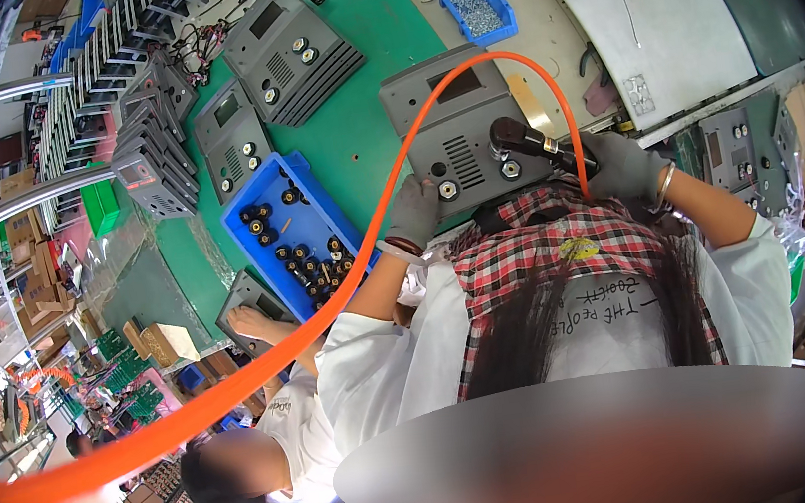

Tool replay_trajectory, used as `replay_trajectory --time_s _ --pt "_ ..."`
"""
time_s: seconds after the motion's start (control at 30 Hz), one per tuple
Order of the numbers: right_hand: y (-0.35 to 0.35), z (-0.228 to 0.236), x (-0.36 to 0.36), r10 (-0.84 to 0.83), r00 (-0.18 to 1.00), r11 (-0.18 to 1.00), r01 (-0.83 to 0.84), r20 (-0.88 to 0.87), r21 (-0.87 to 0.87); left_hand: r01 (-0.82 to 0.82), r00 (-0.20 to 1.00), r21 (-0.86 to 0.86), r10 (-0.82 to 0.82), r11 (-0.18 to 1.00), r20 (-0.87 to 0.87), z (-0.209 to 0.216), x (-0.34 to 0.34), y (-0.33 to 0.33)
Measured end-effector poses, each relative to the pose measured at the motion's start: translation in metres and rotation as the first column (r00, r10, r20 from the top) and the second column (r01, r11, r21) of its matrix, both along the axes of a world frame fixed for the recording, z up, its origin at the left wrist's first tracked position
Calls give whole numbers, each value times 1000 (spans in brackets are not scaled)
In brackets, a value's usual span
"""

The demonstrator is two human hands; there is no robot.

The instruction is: Assembling and securing components on metal panels using an electric screwdriver.

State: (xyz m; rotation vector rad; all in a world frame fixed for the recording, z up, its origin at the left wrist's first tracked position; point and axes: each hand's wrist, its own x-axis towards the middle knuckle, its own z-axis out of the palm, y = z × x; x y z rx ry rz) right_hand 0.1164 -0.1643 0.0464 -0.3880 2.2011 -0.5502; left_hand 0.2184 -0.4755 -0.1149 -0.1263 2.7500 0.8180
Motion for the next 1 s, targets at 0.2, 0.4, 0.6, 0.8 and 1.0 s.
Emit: replay_trajectory --time_s 0.2,0.4,0.6,0.8,1.0 --pt "10 -7 1 156 988 978 -152 -15 142 250 898 -261 -324 933 -297 8 0 -13" --pt "14 -22 0 266 964 948 -263 10 177 -462 854 872 343 159 390 28 -11 9" --pt "17 -31 6 311 949 938 -299 -46 175 -666 727 738 320 113 607 24 -16 11" --pt "20 -41 7 351 932 918 -325 -86 227 -615 745 762 465 204 478 2 -13 16" --pt "11 -16 1 367 927 910 -341 -77 236 -512 814 839 416 187 404 1 -22 15"
